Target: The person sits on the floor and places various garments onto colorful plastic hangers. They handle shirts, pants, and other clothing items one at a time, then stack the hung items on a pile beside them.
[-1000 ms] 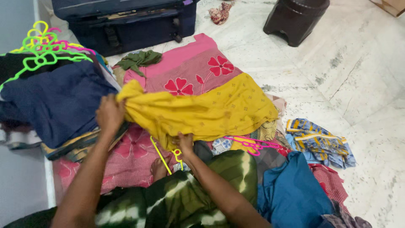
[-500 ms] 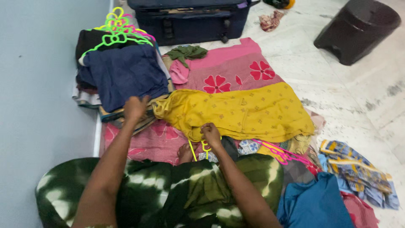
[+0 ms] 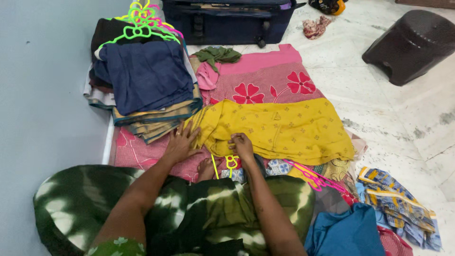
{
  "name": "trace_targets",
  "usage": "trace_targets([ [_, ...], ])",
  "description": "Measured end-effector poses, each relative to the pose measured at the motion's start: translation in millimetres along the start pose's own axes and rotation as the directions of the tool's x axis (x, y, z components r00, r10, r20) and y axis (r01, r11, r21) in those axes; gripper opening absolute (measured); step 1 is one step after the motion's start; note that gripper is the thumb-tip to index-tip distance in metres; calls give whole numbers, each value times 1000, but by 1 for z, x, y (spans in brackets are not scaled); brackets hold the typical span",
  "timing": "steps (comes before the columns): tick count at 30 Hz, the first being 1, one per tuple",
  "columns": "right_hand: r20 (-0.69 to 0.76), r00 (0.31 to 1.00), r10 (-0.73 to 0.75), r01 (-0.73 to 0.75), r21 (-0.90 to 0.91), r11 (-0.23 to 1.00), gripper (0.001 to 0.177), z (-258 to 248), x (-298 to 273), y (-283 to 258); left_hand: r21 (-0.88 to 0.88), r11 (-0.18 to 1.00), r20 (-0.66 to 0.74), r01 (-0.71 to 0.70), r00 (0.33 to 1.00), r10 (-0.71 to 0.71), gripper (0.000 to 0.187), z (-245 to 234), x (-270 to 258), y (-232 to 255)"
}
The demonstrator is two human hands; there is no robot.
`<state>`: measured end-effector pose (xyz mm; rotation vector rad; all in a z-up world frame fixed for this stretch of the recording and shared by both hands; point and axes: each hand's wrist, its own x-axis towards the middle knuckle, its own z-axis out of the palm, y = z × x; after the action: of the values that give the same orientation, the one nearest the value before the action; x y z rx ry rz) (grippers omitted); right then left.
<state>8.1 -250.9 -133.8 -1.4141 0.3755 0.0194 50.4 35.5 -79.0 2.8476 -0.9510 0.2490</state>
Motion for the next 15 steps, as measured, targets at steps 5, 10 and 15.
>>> trace_targets([
  [5,19,1000,-5,6,-52,999,22,-8,5,12,41,997,407,61,911,-73,79,-15,-11,-1],
  [10,19,918,-396,377,-352,857,32,6,-3,14,-215,934,81,286,958,-275,43,0,7,-18],
  [15,233,816,-528,520,-694,498,96,11,-32,-29,-548,760,-233,349,809,-539,26,-19,74,-73],
])
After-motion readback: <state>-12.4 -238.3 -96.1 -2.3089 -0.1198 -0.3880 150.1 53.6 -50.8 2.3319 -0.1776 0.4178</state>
